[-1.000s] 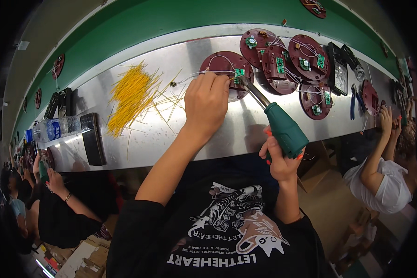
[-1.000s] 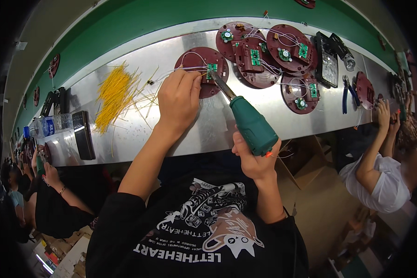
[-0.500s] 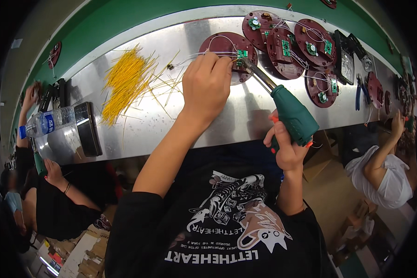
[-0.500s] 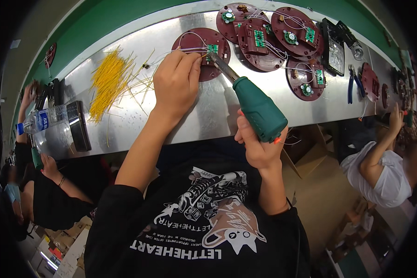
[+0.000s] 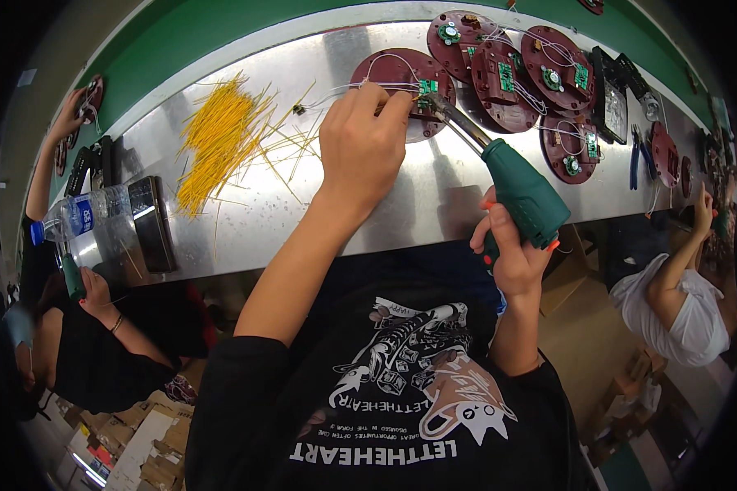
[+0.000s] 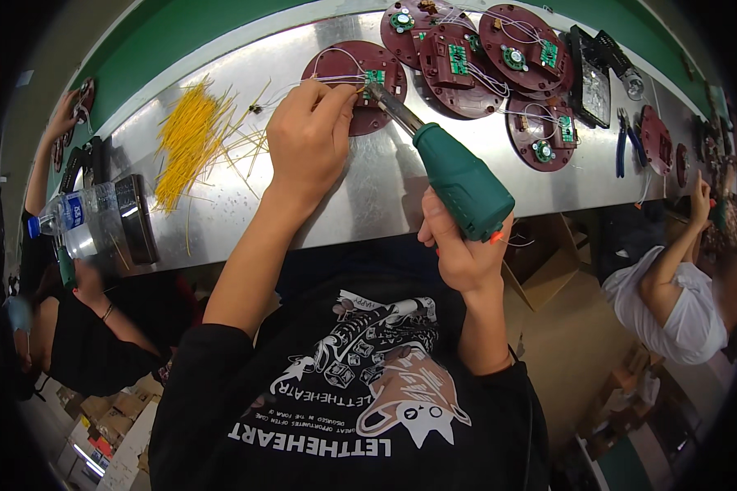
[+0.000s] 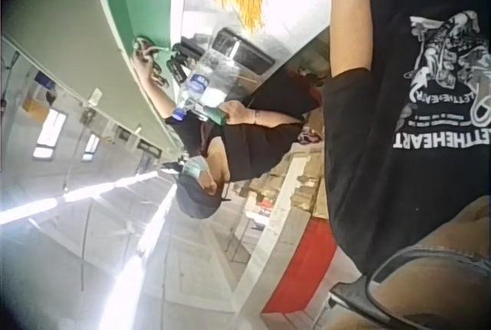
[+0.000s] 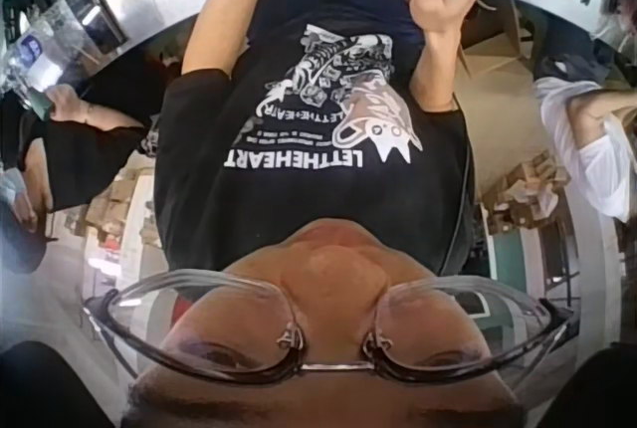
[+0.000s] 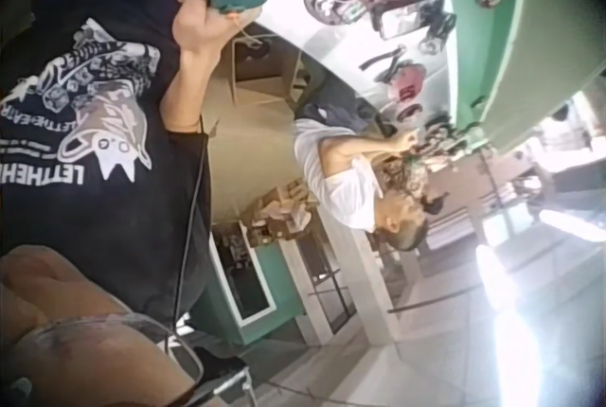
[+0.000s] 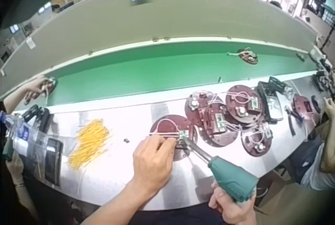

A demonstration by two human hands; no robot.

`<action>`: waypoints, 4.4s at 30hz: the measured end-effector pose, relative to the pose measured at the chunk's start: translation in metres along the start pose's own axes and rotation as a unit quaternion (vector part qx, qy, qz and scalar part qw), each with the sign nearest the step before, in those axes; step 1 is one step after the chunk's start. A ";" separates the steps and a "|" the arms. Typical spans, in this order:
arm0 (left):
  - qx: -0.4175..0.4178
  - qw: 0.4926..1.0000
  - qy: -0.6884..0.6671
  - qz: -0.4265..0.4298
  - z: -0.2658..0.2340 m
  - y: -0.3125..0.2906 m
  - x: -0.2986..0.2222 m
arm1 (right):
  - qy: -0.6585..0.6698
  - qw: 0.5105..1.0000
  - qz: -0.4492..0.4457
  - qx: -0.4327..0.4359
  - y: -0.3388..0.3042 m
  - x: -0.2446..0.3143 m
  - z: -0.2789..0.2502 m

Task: Soldering electrical components onto circuit boards on an assembly line.

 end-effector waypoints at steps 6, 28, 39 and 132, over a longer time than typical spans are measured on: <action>-0.011 1.000 0.008 0.009 0.001 -0.001 0.001 | -0.008 0.999 0.031 0.000 0.001 -0.001 -0.005; -0.006 0.999 0.027 0.018 0.000 -0.001 -0.002 | 0.033 0.997 -0.018 -0.066 -0.008 0.002 -0.010; -0.001 1.000 0.021 0.014 -0.001 -0.001 -0.002 | 0.029 0.997 -0.027 -0.069 -0.007 0.004 -0.013; 0.014 0.999 -0.040 -0.021 -0.003 0.003 -0.008 | 0.003 1.000 -0.003 -0.029 0.003 0.000 0.000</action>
Point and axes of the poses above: each hand's wrist, its own y-axis towards the middle knuckle, its own z-axis out of the palm, x = y × z, the point moved 3 cm from there along y, towards the middle knuckle
